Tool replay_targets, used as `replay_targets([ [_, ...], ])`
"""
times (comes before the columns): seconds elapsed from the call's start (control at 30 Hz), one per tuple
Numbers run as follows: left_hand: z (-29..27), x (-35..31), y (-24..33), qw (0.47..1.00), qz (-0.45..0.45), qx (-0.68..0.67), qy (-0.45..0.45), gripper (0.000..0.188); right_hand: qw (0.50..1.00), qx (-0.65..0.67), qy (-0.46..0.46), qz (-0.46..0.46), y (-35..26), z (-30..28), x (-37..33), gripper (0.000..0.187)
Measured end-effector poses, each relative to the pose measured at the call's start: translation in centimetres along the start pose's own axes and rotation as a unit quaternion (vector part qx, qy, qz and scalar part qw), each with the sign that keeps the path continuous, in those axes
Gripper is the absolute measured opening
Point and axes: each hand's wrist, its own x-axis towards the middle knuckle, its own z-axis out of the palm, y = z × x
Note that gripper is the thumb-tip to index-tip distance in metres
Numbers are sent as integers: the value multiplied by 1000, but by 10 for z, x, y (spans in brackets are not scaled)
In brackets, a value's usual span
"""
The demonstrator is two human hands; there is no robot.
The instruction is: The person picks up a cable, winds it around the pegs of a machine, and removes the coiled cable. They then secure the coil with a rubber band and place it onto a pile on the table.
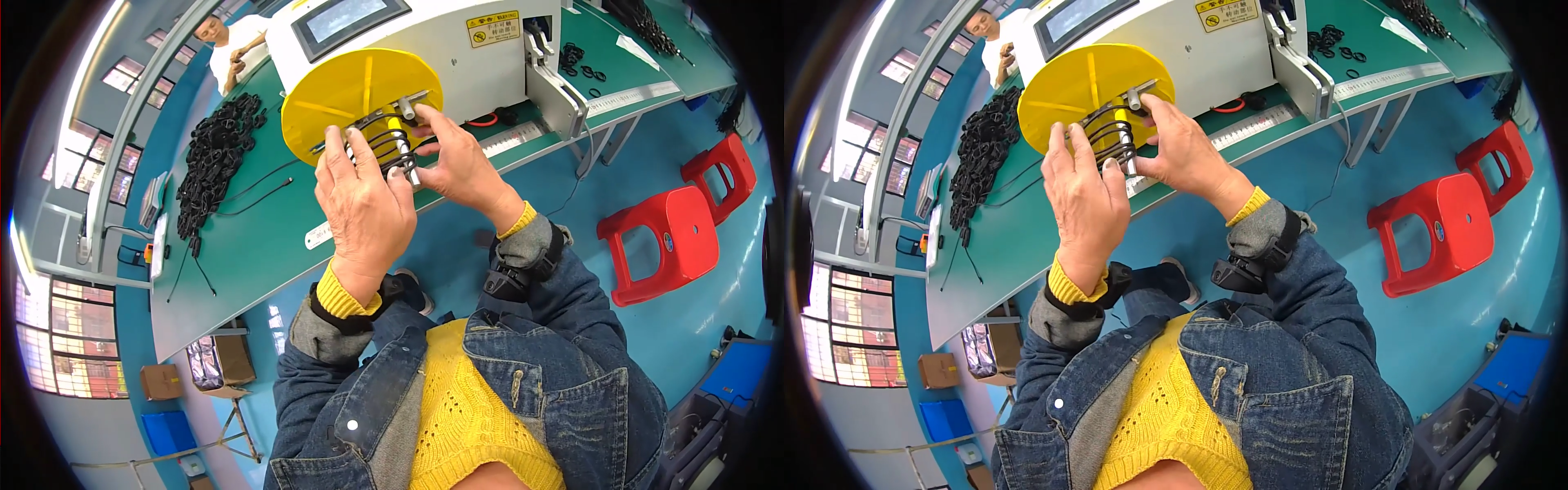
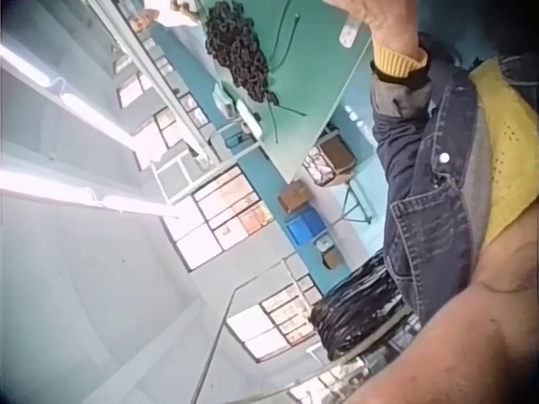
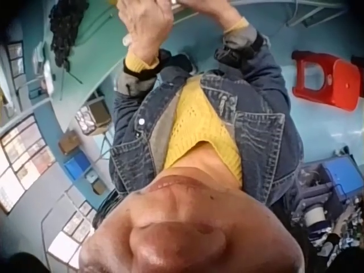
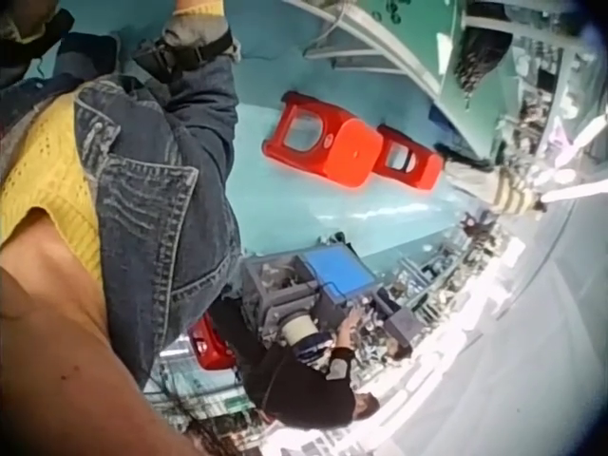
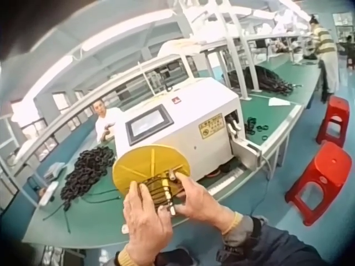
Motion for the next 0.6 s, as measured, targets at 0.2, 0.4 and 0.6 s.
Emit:
replay_targets([
  [0.2,4,-2,-23,987,-1,-127,-99,52,990,98,-79,66,-2,4,-1,77],
  [0.4,8,2,-21,989,33,-128,-60,52,979,199,-39,28,6,24,-6,70],
  [0.6,1,-3,-13,992,9,-26,-122,43,995,-25,76,-51,-17,37,-26,54],
])
